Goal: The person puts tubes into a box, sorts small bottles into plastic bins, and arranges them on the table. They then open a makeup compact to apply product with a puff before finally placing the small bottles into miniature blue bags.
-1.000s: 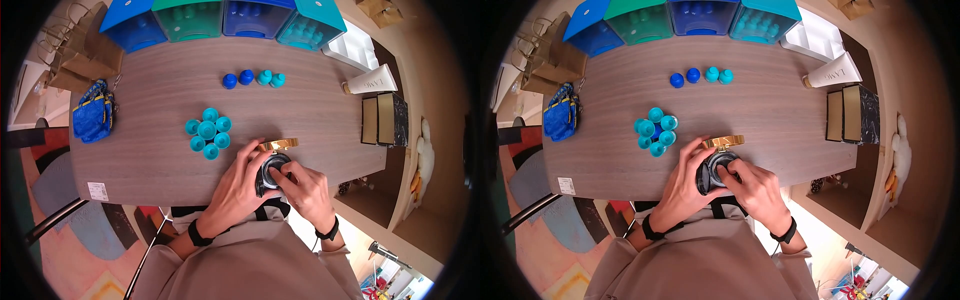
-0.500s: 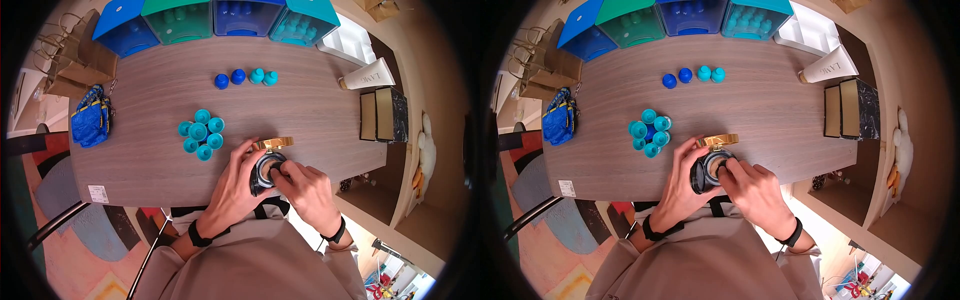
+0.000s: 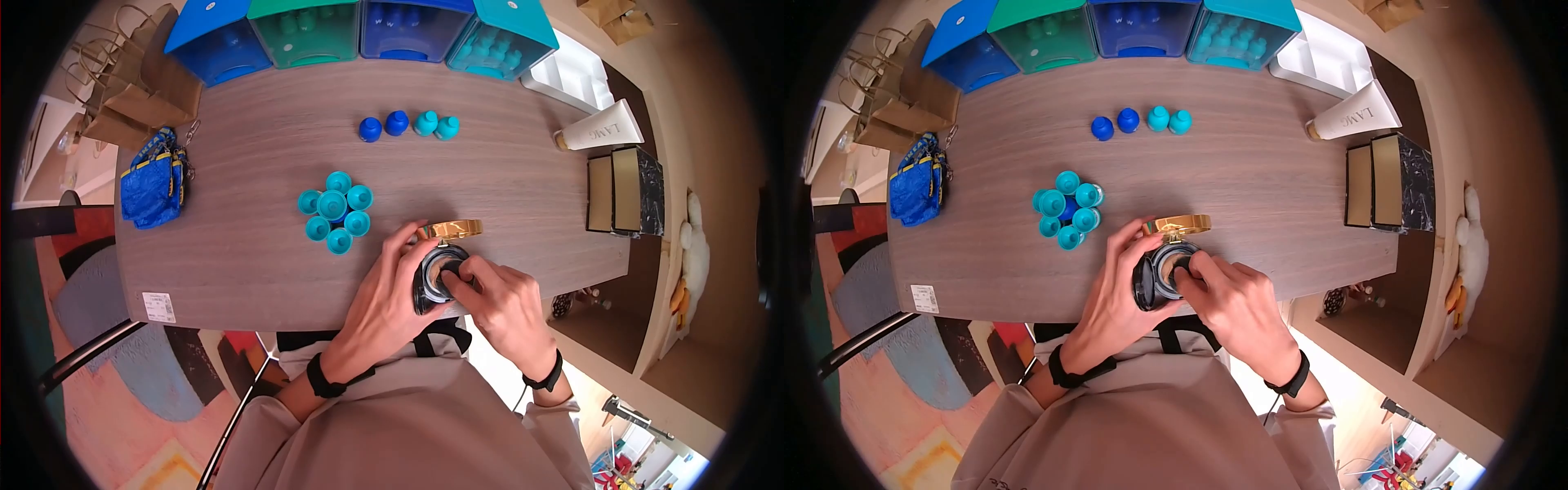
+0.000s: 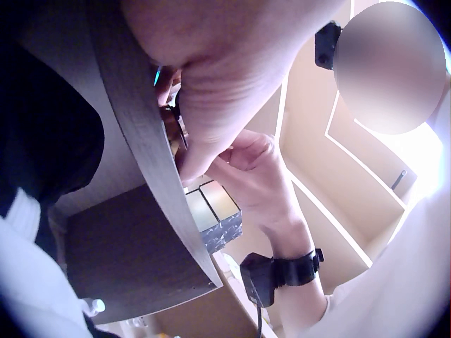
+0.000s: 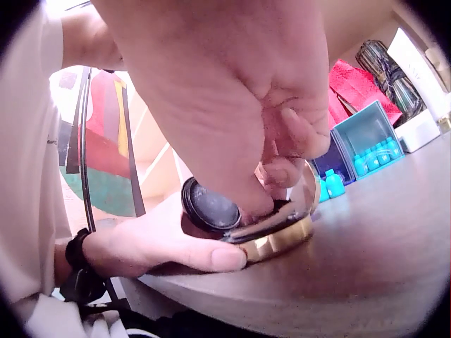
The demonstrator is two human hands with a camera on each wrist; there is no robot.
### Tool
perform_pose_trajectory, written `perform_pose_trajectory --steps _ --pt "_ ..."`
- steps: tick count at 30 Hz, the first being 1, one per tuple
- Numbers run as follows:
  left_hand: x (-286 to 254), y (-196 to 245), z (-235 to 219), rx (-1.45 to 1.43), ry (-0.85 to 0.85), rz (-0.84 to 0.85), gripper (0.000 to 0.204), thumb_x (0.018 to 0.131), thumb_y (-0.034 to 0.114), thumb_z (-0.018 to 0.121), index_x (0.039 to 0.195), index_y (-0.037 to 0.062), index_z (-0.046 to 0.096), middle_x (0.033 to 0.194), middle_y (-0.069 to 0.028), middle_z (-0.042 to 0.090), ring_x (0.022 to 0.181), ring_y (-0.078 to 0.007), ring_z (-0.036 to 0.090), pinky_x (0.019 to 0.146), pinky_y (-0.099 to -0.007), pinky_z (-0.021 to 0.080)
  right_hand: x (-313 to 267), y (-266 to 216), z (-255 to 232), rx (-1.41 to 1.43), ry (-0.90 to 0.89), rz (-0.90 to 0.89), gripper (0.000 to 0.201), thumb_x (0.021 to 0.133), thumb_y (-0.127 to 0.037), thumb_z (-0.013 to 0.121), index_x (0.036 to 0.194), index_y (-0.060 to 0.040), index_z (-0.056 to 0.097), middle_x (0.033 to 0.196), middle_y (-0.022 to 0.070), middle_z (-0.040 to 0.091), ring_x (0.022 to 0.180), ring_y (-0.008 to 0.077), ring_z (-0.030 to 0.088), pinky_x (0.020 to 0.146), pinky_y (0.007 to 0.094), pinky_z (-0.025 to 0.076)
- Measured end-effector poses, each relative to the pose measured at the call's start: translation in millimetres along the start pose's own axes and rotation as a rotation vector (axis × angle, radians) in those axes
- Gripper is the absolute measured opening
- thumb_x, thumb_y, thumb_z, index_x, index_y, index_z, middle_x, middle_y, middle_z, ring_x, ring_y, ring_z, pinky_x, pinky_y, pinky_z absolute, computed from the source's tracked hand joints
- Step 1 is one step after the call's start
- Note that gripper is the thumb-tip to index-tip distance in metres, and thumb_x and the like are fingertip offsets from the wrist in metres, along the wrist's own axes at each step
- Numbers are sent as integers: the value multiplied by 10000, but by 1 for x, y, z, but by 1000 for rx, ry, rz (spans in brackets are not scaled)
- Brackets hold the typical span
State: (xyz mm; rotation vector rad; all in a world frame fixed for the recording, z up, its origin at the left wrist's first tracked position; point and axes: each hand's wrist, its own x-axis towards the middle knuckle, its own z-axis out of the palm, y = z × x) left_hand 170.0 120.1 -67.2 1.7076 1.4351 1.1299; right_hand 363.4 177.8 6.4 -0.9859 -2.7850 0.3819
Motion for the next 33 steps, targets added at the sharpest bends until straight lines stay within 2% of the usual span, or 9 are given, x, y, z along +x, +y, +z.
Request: perform_pose_trajectory --steps 3,10,12,16,22,24,33 --pt "0 0 -1 -2 -10 0 977 719 90 982 1533 78 443 1579 -216 435 1263 -442 644 1008 -506 604 5 -1 -10 -5 -44 -7 255 809 -55 740 1063 -32 750 968 61 599 800 208 701 630 371 573" --pt "-2 -1 -1 -9 3 -6 976 720 73 975 1534 82 436 1582 -216 431 1268 -451 645 1012 -508 601 7 2 0 3 -10 -42 256 798 -59 742 1054 -48 747 969 53 603 797 204 701 619 361 564" --pt "-3 -3 0 -25 -24 -22 1020 694 85 1005 1543 88 441 1568 -224 436 1337 -444 602 1074 -516 573 5 6 -6 -39 -35 -52 244 798 -57 746 1042 -51 750 977 47 604 794 197 700 611 358 559" --pt "-1 -1 -3 -33 -37 -32 1013 705 91 1002 1547 84 439 1571 -227 434 1338 -446 601 1082 -519 568 6 8 -13 -62 -68 -68 256 798 -56 753 1054 -58 768 962 40 600 780 187 689 605 355 555" --pt "-1 0 -4 -24 -32 -11 983 737 97 977 1548 79 421 1597 -208 418 1300 -436 626 1053 -492 587 5 14 -8 28 11 -146 296 770 -83 794 1065 -60 802 952 27 602 779 175 669 615 344 556" --pt "-1 0 -4 -2 -20 -1 978 741 97 974 1550 78 424 1595 -207 418 1291 -428 632 1052 -487 586 6 18 2 -11 2 -261 298 742 -89 805 1039 -58 807 966 15 615 804 167 672 630 337 560" --pt "-2 0 -3 5 -18 -6 967 740 94 969 1545 74 435 1573 -224 428 1230 -404 663 1002 -491 603 12 29 3 -188 10 -369 260 774 -138 774 1020 -66 816 960 -12 621 828 141 634 632 310 491"
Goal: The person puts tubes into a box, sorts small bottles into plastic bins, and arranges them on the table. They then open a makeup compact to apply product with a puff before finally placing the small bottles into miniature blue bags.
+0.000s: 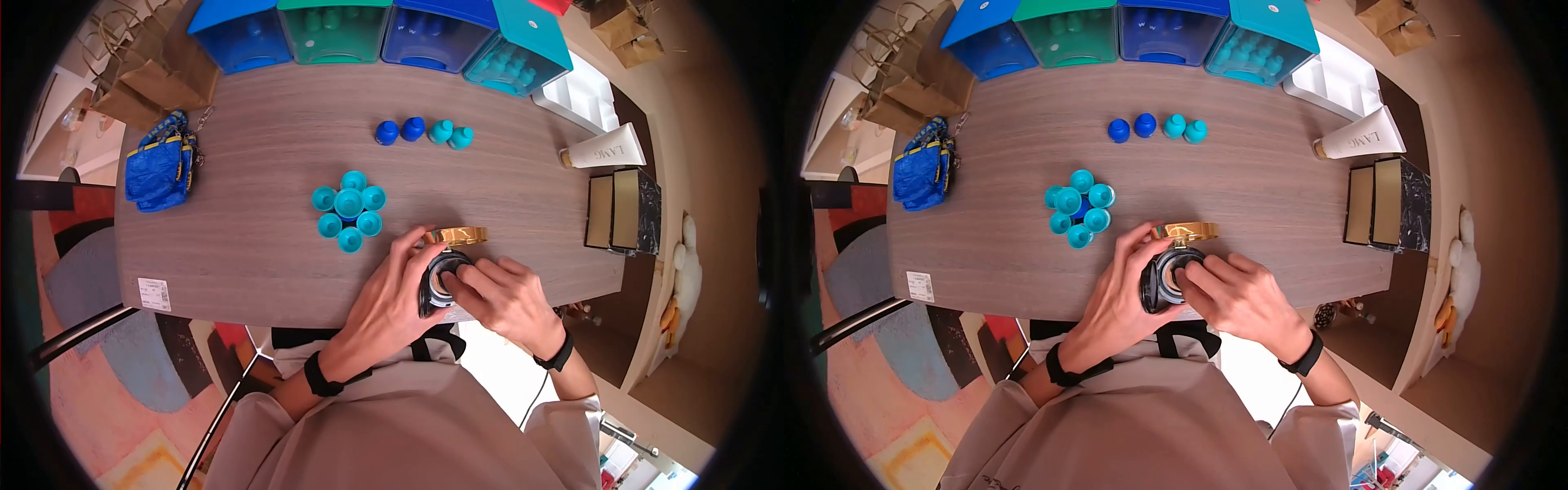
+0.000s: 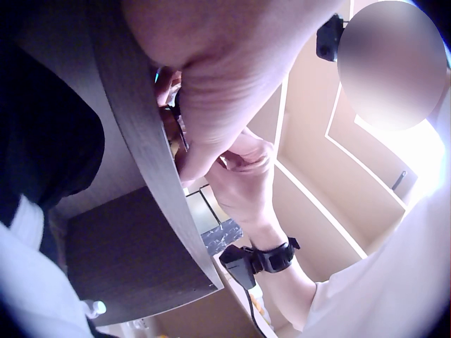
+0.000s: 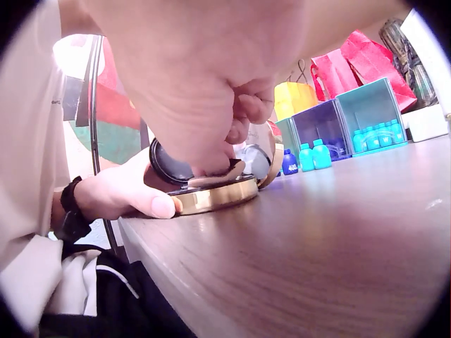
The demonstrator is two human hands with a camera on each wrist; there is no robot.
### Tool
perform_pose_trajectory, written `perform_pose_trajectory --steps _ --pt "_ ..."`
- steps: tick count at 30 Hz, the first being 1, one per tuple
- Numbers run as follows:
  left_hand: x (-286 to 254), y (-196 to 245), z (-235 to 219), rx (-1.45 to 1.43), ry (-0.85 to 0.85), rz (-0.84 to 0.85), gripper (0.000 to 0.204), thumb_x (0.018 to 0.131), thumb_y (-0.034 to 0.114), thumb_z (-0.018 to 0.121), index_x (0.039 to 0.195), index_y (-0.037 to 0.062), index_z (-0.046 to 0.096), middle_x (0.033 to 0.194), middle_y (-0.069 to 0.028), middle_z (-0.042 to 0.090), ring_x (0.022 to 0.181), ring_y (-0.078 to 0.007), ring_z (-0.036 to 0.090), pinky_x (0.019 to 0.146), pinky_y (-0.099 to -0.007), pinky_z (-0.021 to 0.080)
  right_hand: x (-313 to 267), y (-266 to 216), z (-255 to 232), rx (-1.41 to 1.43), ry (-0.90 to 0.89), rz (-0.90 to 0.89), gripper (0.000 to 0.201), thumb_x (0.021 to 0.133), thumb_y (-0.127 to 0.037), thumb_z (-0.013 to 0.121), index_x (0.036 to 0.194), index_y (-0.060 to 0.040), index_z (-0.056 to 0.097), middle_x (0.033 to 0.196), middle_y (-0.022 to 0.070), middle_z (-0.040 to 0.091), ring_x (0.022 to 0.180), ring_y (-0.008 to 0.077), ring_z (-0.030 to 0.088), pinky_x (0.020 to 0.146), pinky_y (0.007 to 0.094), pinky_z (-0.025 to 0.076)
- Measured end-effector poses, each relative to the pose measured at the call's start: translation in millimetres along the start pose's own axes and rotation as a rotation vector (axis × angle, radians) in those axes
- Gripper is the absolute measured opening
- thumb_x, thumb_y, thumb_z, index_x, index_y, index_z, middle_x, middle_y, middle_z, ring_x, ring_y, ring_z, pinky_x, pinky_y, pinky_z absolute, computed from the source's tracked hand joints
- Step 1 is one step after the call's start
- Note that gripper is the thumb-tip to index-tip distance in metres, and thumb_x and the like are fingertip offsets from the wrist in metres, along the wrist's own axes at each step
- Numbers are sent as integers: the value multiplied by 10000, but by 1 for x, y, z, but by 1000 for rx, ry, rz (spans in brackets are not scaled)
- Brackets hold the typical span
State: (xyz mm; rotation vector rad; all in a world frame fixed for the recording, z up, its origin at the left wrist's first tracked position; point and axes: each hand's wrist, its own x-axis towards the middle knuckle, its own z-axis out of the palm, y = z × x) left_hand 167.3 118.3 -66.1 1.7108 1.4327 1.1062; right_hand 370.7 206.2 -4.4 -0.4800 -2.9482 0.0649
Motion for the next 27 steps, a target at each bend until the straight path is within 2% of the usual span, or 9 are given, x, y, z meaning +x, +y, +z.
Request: perform_pose_trajectory --steps 1,3,7,9,13,18,19,25,27 --pt "-1 -1 1 -4 1 0 967 740 94 969 1545 74 435 1573 -224 428 1230 -404 663 1002 -491 603 -1 1 0 -1 -4 0 260 774 -138 774 1020 -66 816 960 -12 621 828 141 634 632 310 491" --pt "-2 -4 3 -19 -22 -30 1011 704 107 997 1544 70 435 1561 -229 438 1342 -450 598 1084 -523 574 -2 2 3 16 31 23 269 776 -125 782 1035 -58 814 946 -12 617 818 140 635 624 314 488" --pt "0 -2 1 -18 -20 -21 1013 702 105 996 1544 68 434 1556 -226 440 1340 -447 598 1083 -522 573 1 -4 1 36 47 77 292 777 -109 792 1064 -56 813 928 -8 608 803 145 632 619 319 493" --pt "1 0 -1 7 -5 10 973 739 95 972 1548 68 433 1574 -220 431 1227 -389 662 1019 -485 595 3 -7 -2 103 37 131 300 774 -94 800 1071 -51 812 919 -2 602 790 151 629 618 326 502" --pt "0 -1 0 0 1 12 971 741 97 971 1550 65 435 1578 -219 430 1239 -389 657 1031 -483 589 2 -10 -16 131 13 153 297 779 -93 796 1072 -45 806 916 1 602 794 152 635 633 329 523" --pt "0 -2 1 -4 1 13 977 732 86 970 1550 64 436 1581 -214 426 1258 -398 652 1036 -483 585 -1 -14 2 131 0 84 230 779 -108 783 1002 -50 782 969 2 617 827 147 665 654 319 552" --pt "0 -2 0 -3 4 12 977 732 86 970 1550 64 436 1581 -214 426 1258 -398 652 1036 -483 585 -1 -14 1 124 -13 74 183 779 -119 776 950 -54 770 992 3 619 845 147 666 658 315 552" --pt "-1 -1 0 -6 -2 -4 970 745 89 964 1556 69 432 1579 -212 420 1274 -411 648 1024 -484 591 3 -14 -12 -8 -126 60 149 747 -120 760 879 -51 745 1004 12 622 837 160 642 652 311 528" --pt "-1 -1 1 -7 -26 -33 998 706 102 986 1530 87 424 1565 -220 423 1335 -467 604 1059 -524 588 7 -14 -16 -4 -121 81 152 747 -115 754 883 -51 740 997 17 618 836 162 641 649 314 523"
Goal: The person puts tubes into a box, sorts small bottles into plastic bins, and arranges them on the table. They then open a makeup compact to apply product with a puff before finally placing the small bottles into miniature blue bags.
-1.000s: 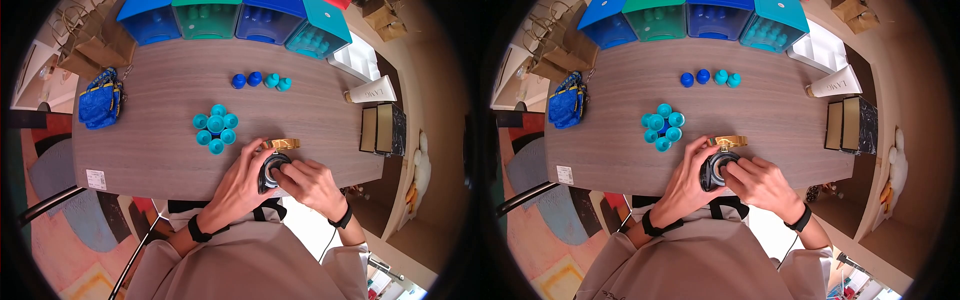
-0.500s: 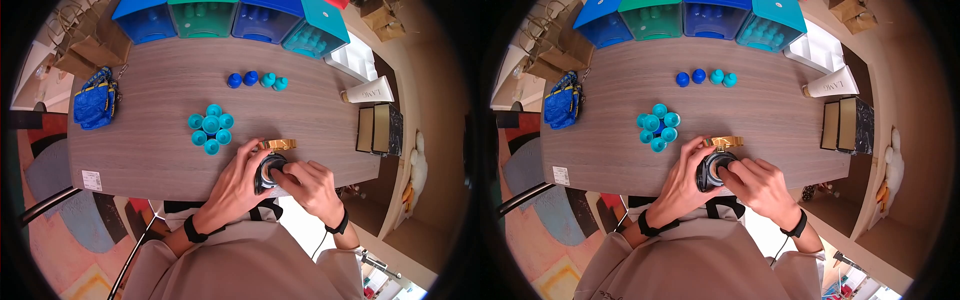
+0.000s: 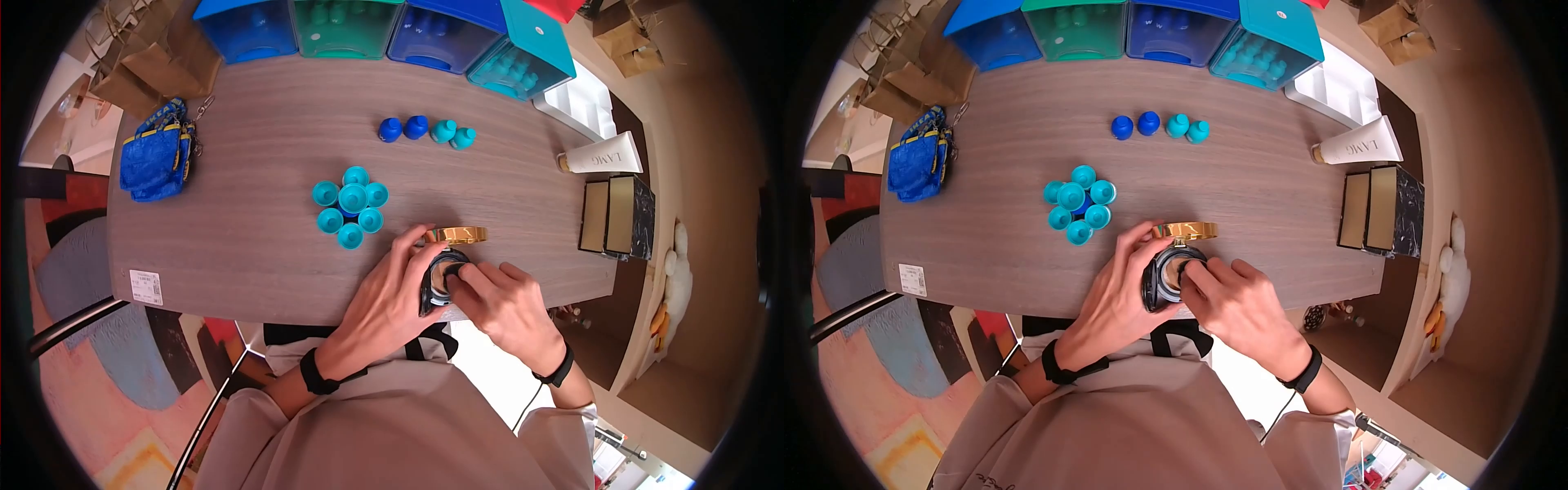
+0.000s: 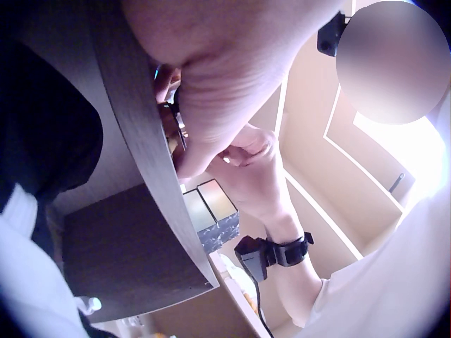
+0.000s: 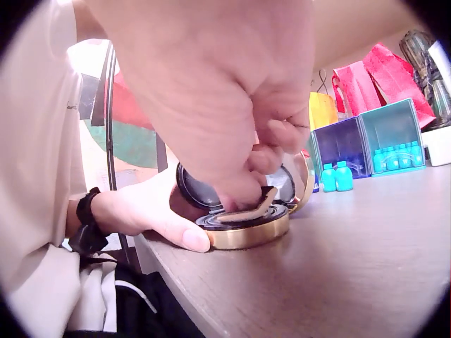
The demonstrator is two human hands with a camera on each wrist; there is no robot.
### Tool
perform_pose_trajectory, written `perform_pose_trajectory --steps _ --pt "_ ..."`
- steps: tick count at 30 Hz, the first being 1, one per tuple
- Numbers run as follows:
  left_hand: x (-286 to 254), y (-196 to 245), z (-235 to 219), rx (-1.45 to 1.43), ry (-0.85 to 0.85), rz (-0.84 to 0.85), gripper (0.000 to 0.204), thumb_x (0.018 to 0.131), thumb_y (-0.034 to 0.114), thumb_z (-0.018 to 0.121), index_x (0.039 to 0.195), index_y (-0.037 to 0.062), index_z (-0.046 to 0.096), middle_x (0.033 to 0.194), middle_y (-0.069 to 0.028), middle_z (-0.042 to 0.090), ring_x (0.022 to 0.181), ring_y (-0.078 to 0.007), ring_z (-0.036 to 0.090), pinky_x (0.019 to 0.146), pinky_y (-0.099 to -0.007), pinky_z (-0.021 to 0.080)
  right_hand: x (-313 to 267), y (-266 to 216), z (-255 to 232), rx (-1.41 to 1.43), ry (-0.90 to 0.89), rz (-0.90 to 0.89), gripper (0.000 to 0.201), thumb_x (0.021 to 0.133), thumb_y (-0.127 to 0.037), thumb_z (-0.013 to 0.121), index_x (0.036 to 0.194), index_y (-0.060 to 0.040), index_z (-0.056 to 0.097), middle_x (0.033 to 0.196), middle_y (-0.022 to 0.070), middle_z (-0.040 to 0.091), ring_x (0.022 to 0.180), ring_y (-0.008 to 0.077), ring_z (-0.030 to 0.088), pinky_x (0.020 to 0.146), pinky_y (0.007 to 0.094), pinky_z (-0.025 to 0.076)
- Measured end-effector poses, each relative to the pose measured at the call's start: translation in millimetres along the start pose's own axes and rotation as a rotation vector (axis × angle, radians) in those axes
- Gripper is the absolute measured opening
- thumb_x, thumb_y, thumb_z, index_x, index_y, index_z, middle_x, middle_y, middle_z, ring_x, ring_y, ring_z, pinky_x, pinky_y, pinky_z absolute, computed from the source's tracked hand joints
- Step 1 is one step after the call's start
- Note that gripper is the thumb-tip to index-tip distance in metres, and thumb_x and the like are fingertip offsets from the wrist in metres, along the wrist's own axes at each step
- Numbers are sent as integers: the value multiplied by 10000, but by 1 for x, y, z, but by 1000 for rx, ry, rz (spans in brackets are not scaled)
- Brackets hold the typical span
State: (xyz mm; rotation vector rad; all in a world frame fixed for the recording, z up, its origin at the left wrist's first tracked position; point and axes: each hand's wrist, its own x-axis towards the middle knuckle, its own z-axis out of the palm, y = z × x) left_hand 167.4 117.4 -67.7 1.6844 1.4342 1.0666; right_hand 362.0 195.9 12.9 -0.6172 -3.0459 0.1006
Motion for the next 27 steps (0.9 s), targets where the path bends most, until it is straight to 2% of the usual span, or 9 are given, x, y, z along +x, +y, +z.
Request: perform_pose_trajectory --steps 8,13,15,22,27 --pt "0 0 -1 -1 -10 -6 995 731 128 978 1551 90 415 1572 -219 416 1315 -456 616 1040 -515 598 4 -8 -8 20 -60 104 211 767 -101 748 969 -41 738 976 28 608 829 170 650 642 323 519" --pt "0 -2 1 -12 4 14 989 736 114 971 1554 94 416 1574 -217 417 1307 -453 619 1039 -512 598 2 -8 -2 180 92 147 308 764 -79 771 1070 -42 770 963 34 599 811 172 683 627 337 558" --pt "0 -1 -1 14 16 38 977 738 71 965 1558 65 434 1587 -223 413 1240 -380 656 1033 -468 593 -1 -9 9 173 93 147 309 769 -77 772 1077 -45 774 965 34 602 811 176 686 630 340 566" --pt "1 1 -1 17 9 46 1001 723 58 971 1560 66 421 1586 -223 412 1226 -376 659 1026 -476 597 -5 -7 -1 193 26 174 324 783 -73 771 1105 -41 781 973 33 609 793 186 687 633 346 568" --pt "0 -1 0 11 23 26 1012 713 65 978 1555 73 419 1579 -221 414 1207 -373 663 1016 -476 600 -3 -8 5 248 94 209 341 778 -45 762 1118 -27 777 993 44 623 770 201 692 622 365 566"
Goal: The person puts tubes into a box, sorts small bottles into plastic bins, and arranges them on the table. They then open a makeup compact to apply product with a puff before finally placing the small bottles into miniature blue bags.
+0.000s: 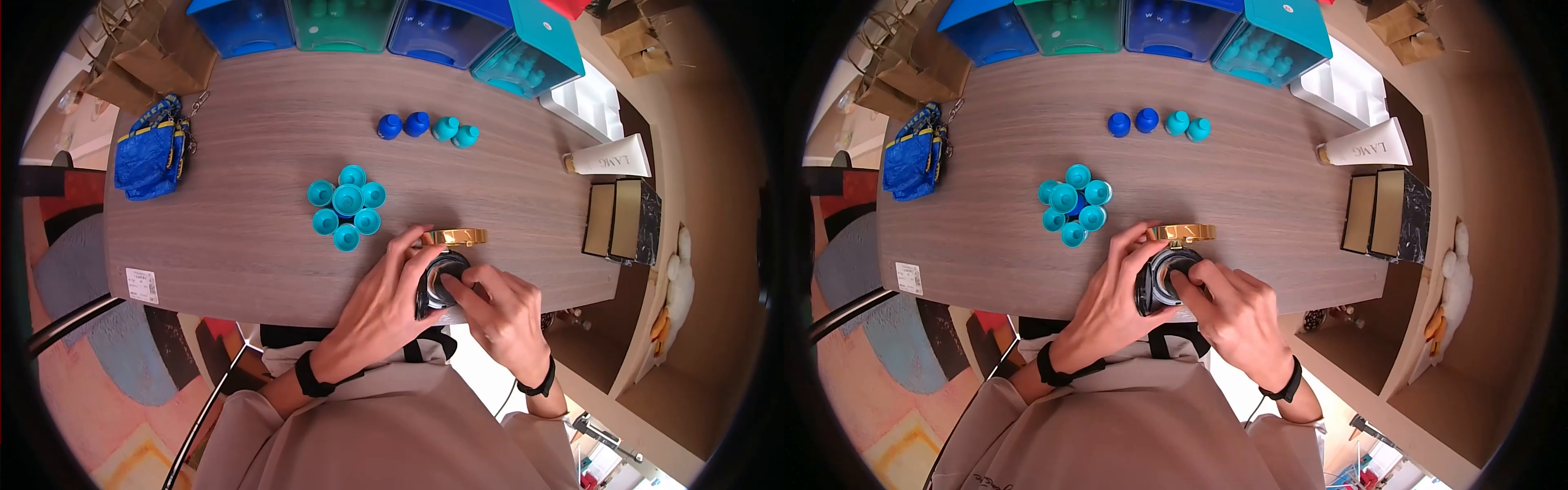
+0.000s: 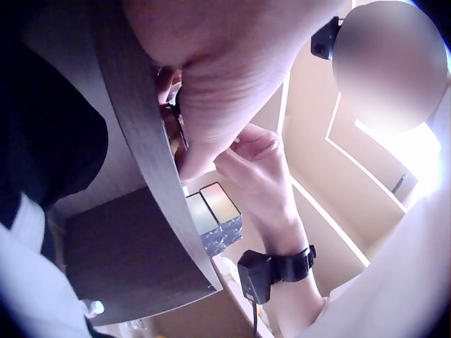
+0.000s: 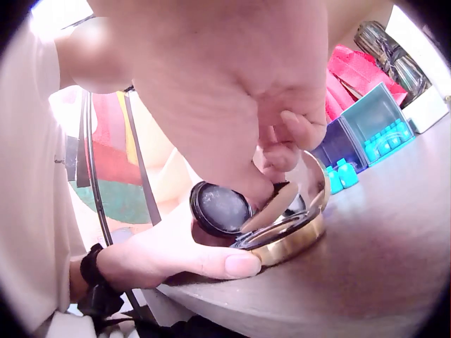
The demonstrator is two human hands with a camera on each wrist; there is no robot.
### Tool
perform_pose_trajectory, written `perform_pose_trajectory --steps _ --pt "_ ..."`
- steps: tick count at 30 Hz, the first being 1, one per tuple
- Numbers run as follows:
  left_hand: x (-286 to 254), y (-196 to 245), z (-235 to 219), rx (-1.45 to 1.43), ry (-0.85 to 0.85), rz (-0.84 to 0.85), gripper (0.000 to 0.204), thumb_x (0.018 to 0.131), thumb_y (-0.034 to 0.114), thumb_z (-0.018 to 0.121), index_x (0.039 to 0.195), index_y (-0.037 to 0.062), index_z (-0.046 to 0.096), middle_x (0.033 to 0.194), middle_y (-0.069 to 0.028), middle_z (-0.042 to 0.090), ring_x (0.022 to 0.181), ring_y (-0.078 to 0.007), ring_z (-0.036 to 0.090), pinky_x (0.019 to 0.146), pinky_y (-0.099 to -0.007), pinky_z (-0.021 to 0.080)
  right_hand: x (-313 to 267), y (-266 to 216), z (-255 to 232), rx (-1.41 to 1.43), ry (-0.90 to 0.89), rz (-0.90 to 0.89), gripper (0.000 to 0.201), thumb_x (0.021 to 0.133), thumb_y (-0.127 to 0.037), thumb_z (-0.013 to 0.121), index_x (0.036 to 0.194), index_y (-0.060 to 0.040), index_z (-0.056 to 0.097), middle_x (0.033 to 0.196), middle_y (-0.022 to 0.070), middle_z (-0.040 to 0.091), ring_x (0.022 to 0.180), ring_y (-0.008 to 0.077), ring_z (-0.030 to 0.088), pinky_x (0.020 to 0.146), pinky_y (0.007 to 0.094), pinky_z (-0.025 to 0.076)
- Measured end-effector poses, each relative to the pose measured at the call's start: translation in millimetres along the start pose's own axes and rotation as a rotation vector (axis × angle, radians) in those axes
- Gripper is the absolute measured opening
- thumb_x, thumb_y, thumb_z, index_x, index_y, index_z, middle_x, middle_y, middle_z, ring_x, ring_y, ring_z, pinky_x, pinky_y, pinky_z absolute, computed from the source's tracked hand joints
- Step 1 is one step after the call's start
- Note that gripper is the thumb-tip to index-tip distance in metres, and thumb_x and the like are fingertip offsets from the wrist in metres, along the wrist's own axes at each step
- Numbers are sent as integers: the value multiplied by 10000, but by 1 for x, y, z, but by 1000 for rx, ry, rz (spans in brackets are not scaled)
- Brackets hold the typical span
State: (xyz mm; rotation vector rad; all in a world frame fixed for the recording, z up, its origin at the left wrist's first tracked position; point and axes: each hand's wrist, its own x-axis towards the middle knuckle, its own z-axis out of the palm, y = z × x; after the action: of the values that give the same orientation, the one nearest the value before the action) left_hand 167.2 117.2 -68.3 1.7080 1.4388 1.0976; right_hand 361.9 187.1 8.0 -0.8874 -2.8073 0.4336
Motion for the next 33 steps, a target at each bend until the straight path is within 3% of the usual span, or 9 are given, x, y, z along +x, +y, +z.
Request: perform_pose_trajectory --steps 4,10,13,15,21,24,27,33 --pt "1 0 0 2 -10 1 1027 703 65 982 1557 80 411 1579 -223 414 1196 -374 664 1005 -476 604 -5 -4 20 78 64 104 372 756 10 756 1127 -7 762 1000 67 626 737 234 701 608 393 571" --pt "0 2 2 24 -11 12 1038 693 70 988 1550 85 402 1586 -224 414 1187 -377 664 988 -476 609 -8 -8 7 94 19 154 316 757 69 774 1063 -11 791 968 67 659 679 239 672 572 393 536" --pt "0 0 4 22 -13 10 1034 702 84 992 1550 86 400 1592 -224 414 1196 -381 667 988 -477 610 -4 -5 5 107 55 156 335 762 54 761 1092 -1 777 995 69 652 694 246 686 582 393 546" --pt "-1 -1 6 -14 7 -15 1059 648 67 1010 1529 68 422 1580 -234 428 1280 -436 626 1043 -516 597 -3 -7 10 115 92 157 385 748 41 745 1132 10 761 1025 80 644 707 255 697 589 391 558" --pt "-1 -1 7 2 24 1 1054 650 69 1013 1528 66 430 1570 -239 432 1278 -440 629 1028 -515 604 -9 -19 23 112 141 244 368 740 50 744 1105 23 778 984 78 647 703 250 689 570 384 539" --pt "-1 0 6 1 23 -4 1043 661 69 1011 1530 59 433 1565 -239 433 1275 -438 634 1024 -514 605 -10 -18 15 129 106 241 337 768 59 760 1101 14 785 966 78 644 699 243 688 572 384 538" --pt "1 1 4 25 27 8 1054 709 93 998 1563 58 381 1566 -256 416 1240 -391 669 1010 -476 613 -9 -21 16 153 147 308 320 810 72 773 1120 -2 789 966 77 644 685 239 687 575 386 534" --pt "1 2 4 33 52 32 1010 722 68 978 1549 28 400 1566 -254 410 1243 -392 667 1018 -461 610 -9 -36 40 93 260 461 322 864 81 763 1174 -7 779 1050 92 661 686 275 700 615 417 557"
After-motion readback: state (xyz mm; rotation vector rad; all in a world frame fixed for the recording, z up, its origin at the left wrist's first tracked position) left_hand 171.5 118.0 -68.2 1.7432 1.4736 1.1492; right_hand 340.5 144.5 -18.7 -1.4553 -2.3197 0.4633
